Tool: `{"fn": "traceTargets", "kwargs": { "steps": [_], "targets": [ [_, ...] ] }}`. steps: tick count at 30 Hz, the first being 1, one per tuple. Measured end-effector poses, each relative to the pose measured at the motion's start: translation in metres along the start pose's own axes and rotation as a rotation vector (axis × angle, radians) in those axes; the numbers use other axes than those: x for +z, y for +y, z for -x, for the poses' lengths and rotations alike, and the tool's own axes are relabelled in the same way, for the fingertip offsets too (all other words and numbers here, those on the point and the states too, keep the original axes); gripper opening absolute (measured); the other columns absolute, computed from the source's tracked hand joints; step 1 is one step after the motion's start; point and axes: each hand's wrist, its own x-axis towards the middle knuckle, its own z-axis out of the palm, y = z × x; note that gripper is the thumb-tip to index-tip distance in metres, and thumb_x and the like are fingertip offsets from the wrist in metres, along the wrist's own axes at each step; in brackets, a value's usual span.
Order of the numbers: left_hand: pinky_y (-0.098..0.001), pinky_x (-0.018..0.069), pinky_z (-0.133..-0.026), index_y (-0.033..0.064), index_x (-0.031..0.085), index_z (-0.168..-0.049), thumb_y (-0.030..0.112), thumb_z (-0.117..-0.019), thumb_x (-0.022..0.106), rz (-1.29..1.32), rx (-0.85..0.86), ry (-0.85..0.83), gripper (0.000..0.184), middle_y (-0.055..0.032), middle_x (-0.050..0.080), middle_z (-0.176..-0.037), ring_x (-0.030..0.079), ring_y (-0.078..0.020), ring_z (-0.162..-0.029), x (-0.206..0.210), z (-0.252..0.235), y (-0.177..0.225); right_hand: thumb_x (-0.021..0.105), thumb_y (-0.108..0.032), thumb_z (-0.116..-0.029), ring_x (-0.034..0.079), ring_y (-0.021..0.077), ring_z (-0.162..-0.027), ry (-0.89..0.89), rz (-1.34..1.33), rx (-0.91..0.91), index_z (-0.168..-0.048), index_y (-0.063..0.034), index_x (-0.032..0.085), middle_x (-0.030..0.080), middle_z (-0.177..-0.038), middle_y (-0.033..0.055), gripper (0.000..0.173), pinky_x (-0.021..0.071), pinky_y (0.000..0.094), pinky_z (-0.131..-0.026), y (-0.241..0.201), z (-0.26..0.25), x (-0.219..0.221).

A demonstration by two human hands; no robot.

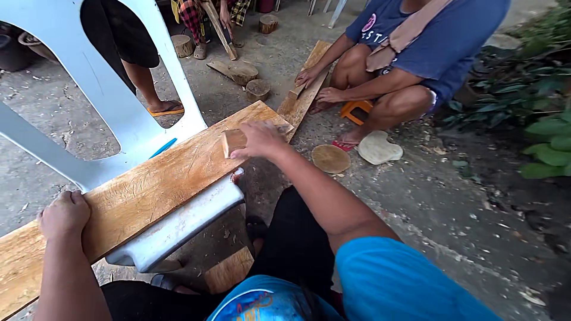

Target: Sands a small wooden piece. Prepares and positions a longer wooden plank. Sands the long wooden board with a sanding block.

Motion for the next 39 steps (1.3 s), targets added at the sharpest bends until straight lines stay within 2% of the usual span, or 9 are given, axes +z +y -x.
{"fn": "traceTargets", "kwargs": {
  "steps": [3, 7, 14, 17, 21, 27, 30, 34, 39],
  "targets": [
    [-0.0702, 0.0304, -0.111, -0.0114, 0.06, -0.123, 0.029, -0.1133, 0.028, 0.0, -0.026, -0.005, 0.053, -0.0391, 0.059, -0.127, 0.051, -0.0537, -0.131, -0.004, 0.006, 0.01, 0.072, -0.076, -0.0787, 0.052, 0.0414, -0.136, 0.019, -0.025, 0.286, -0.144, -0.0056, 0.055, 0.058, -0.144, 0.022, 0.097, 0.0334, 0.0681, -0.112, 0.047, -0.017, -0.01],
    [-0.0702, 0.0317, -0.11, -0.0112, 0.06, -0.12, 0.028, -0.1131, 0.028, -0.001, -0.049, -0.016, 0.052, -0.0381, 0.061, -0.126, 0.053, -0.0532, -0.129, -0.002, 0.003, 0.011, 0.071, -0.078, -0.0771, 0.057, 0.0416, -0.131, 0.03, -0.042, 0.344, -0.141, -0.0029, 0.057, 0.063, -0.135, 0.0243, 0.1, 0.0365, 0.0666, -0.111, 0.013, -0.034, -0.01],
    [-0.0689, 0.0322, -0.111, -0.0096, 0.062, -0.118, 0.029, -0.1131, 0.029, -0.008, -0.033, 0.004, 0.051, -0.0362, 0.062, -0.123, 0.054, -0.0512, -0.128, -0.001, 0.004, 0.009, 0.075, -0.076, -0.0748, 0.063, 0.0362, -0.118, 0.008, -0.07, -0.326, -0.13, -0.0042, 0.064, 0.068, -0.122, 0.0185, 0.091, 0.0436, 0.0594, -0.104, -0.202, -0.029, 0.045],
    [-0.0689, 0.0326, -0.11, -0.0096, 0.062, -0.117, 0.03, -0.1133, 0.029, -0.008, -0.027, -0.005, 0.051, -0.0357, 0.063, -0.123, 0.055, -0.0504, -0.128, -0.003, 0.007, 0.007, 0.075, -0.068, -0.0812, 0.061, 0.0335, -0.118, -0.107, -0.075, -0.537, -0.133, -0.0054, 0.062, 0.067, -0.123, 0.0158, 0.082, 0.0423, 0.0557, -0.105, -0.246, -0.021, 0.048],
    [-0.0701, 0.0316, -0.11, -0.0103, 0.061, -0.116, 0.03, -0.1135, 0.03, 0.002, 0.003, -0.009, 0.051, -0.0369, 0.063, -0.122, 0.055, -0.0516, -0.127, -0.004, 0.007, 0.004, 0.077, -0.062, -0.0836, 0.059, 0.0363, -0.124, -0.124, -0.062, -0.457, -0.137, -0.0048, 0.061, 0.065, -0.13, 0.019, 0.08, 0.0412, 0.0577, -0.107, -0.195, -0.037, 0.026],
    [-0.0693, 0.0315, -0.111, -0.0102, 0.062, -0.117, 0.029, -0.1132, 0.03, 0.007, -0.01, -0.006, 0.051, -0.0361, 0.063, -0.122, 0.056, -0.0513, -0.127, -0.004, 0.01, 0.006, 0.072, -0.072, -0.0815, 0.052, 0.045, -0.135, 0.026, -0.023, 0.217, -0.143, -0.0022, 0.054, 0.058, -0.141, 0.026, 0.094, 0.0351, 0.0691, -0.11, 0.004, -0.08, -0.007],
    [-0.0681, 0.0321, -0.111, -0.0093, 0.062, -0.118, 0.029, -0.113, 0.03, 0.006, -0.052, -0.014, 0.05, -0.0353, 0.063, -0.123, 0.055, -0.0506, -0.128, -0.003, 0.008, 0.009, 0.071, -0.074, -0.0805, 0.052, 0.0448, -0.136, 0.051, -0.033, 0.424, -0.146, -0.0011, 0.05, 0.056, -0.143, 0.0273, 0.101, 0.0341, 0.069, -0.112, 0.054, -0.082, -0.014],
    [-0.0684, 0.0332, -0.11, -0.0099, 0.062, -0.115, 0.028, -0.1128, 0.03, -0.013, -0.058, -0.002, 0.049, -0.0359, 0.063, -0.122, 0.056, -0.0505, -0.127, 0.0, 0.005, 0.009, 0.073, -0.073, -0.0795, 0.053, 0.042, -0.135, 0.048, -0.03, 0.359, -0.142, 0.0004, 0.053, 0.058, -0.14, 0.0257, 0.099, 0.0332, 0.0672, -0.113, 0.017, -0.073, -0.01],
    [-0.0702, 0.033, -0.109, -0.0088, 0.062, -0.115, 0.03, -0.113, 0.029, -0.021, -0.059, -0.005, 0.051, -0.0355, 0.064, -0.121, 0.056, -0.0513, -0.126, 0.001, 0.006, 0.006, 0.077, -0.076, -0.0716, 0.061, 0.0395, -0.123, 0.02, -0.055, -0.202, -0.132, -0.0019, 0.063, 0.067, -0.127, 0.0215, 0.097, 0.0409, 0.0635, -0.108, -0.136, -0.036, 0.032]
  ]
}}
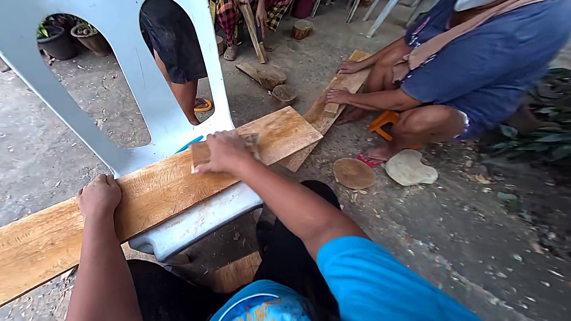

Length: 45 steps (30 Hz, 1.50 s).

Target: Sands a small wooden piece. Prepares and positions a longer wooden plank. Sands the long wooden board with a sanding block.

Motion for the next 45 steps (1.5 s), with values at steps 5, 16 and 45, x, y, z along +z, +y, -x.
{"fn": "traceTargets", "kwargs": {
  "steps": [5, 16, 45],
  "targets": [
    [-0.0688, 0.0311, -0.111, -0.0093, 0.061, -0.12, 0.03, -0.1135, 0.028, 0.021, 0.036, -0.007, 0.052, -0.0357, 0.062, -0.125, 0.054, -0.0505, -0.129, -0.003, 0.003, -0.002, 0.075, -0.064, -0.084, 0.057, 0.0341, -0.127, -0.249, -0.067, -0.438, -0.139, -0.0064, 0.058, 0.063, -0.133, 0.0172, 0.082, 0.0393, 0.0556, -0.109, -0.12, 0.037, 0.018],
    [-0.0711, 0.0306, -0.111, -0.0093, 0.061, -0.124, 0.031, -0.1131, 0.029, 0.04, 0.069, 0.008, 0.053, -0.0379, 0.061, -0.125, 0.053, -0.0536, -0.129, -0.003, 0.001, -0.005, 0.078, -0.069, -0.0779, 0.055, 0.0416, -0.132, 0.031, 0.02, 0.392, -0.14, -0.0042, 0.058, 0.061, -0.14, 0.0222, 0.092, 0.0371, 0.0667, -0.109, 0.121, 0.055, -0.04],
    [-0.0702, 0.0308, -0.111, -0.0096, 0.061, -0.122, 0.03, -0.1136, 0.029, 0.034, 0.068, -0.007, 0.052, -0.0383, 0.061, -0.124, 0.054, -0.0532, -0.128, -0.005, 0.004, -0.003, 0.075, -0.066, -0.0827, 0.052, 0.0441, -0.135, -0.016, 0.016, 0.321, -0.144, -0.0037, 0.054, 0.058, -0.142, 0.0245, 0.09, 0.0342, 0.0682, -0.111, 0.095, -0.023, -0.04]
  ]
}}
